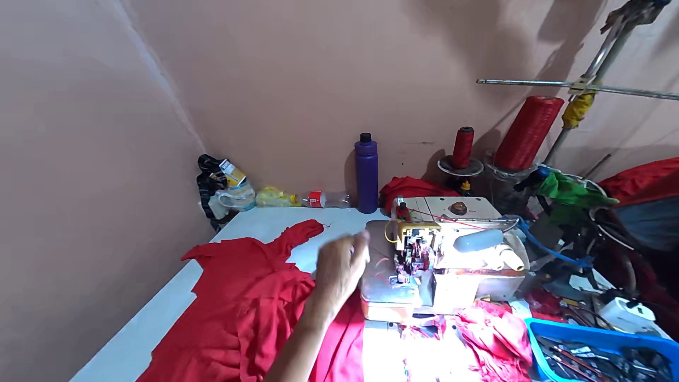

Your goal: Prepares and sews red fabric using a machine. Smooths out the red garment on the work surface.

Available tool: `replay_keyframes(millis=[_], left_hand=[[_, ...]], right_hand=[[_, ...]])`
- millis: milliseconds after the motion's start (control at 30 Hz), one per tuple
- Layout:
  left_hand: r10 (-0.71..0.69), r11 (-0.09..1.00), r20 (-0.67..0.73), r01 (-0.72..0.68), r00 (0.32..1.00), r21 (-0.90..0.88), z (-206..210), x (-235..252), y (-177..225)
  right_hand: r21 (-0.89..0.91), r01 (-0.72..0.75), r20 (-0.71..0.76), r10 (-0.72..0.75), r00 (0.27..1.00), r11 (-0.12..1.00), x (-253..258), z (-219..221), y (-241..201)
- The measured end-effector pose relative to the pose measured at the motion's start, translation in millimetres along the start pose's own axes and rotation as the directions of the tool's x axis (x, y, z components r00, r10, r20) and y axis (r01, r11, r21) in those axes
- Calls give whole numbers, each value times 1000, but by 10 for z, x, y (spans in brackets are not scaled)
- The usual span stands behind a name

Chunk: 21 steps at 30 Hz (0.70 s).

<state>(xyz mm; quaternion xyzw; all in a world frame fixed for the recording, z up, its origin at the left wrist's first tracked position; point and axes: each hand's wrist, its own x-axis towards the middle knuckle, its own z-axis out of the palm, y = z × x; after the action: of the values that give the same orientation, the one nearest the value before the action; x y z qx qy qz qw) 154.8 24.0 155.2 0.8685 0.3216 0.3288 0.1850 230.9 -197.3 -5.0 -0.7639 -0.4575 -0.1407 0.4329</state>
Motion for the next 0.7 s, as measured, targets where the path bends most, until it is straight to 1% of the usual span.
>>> replay_keyframes(millis=[33, 67, 100, 133, 167, 200, 233, 300, 367, 400, 433, 500, 567, 633, 700], left_hand=[[-12, 1000, -81, 10, 997, -23, -31, 125, -30], [-28, 996, -82, 20, 996, -92, -29, 246, -45], [-48, 981, -25, 43, 999, -192, -6, 352, -35], [-66, 943, 46, 77, 997, -325, 38, 437, -2], [-74, 879, 113, 118, 991, -463, 88, 497, 54], [-74, 824, 159, 150, 985, -546, 143, 540, 111], [-66, 797, 185, 164, 980, -581, 202, 576, 149], [-25, 788, 243, 169, 970, -591, 293, 652, 165], [23, 785, 227, 124, 974, -607, 363, 717, 179], [26, 777, 221, 119, 975, -618, 374, 738, 186], [27, 768, 214, 117, 976, -629, 379, 751, 181], [42, 759, 258, 137, 965, -636, 377, 760, 141], [61, 722, 283, 153, 957, -674, 382, 777, 148], [61, 633, 302, 197, 951, -749, 363, 791, 204], [-7, 537, 278, 239, 960, -809, 378, 765, 319]], right_hand=[[47, 19, -25, -18, 1000, 999, 76, -26, -65], [62, 44, -69, -40, 997, 997, 191, -49, -144], [65, 63, -119, -55, 991, 996, 345, -70, -242], [74, 64, -160, -52, 986, 995, 519, -72, -332], [102, 57, -191, -36, 981, 993, 696, -44, -397], [106, 43, -220, -19, 975, 993, 864, 40, -403], [96, 21, -222, 1, 975, 995, 1013, 126, -382], [66, -46, -165, 56, 985, 997, 1241, 269, -327], [79, -166, -53, 170, 984, 983, 1347, 341, -306], [106, -208, -23, 212, 977, 972, 1362, 362, -301], [122, -213, -33, 219, 975, 969, 1354, 394, -286], [164, -216, -68, 229, 971, 962, 1312, 444, -271], [189, -197, -102, 219, 970, 962, 1292, 473, -258], [201, -168, -139, 198, 970, 965, 1286, 515, -235], [220, -141, -147, 176, 973, 965, 1286, 526, -217]])
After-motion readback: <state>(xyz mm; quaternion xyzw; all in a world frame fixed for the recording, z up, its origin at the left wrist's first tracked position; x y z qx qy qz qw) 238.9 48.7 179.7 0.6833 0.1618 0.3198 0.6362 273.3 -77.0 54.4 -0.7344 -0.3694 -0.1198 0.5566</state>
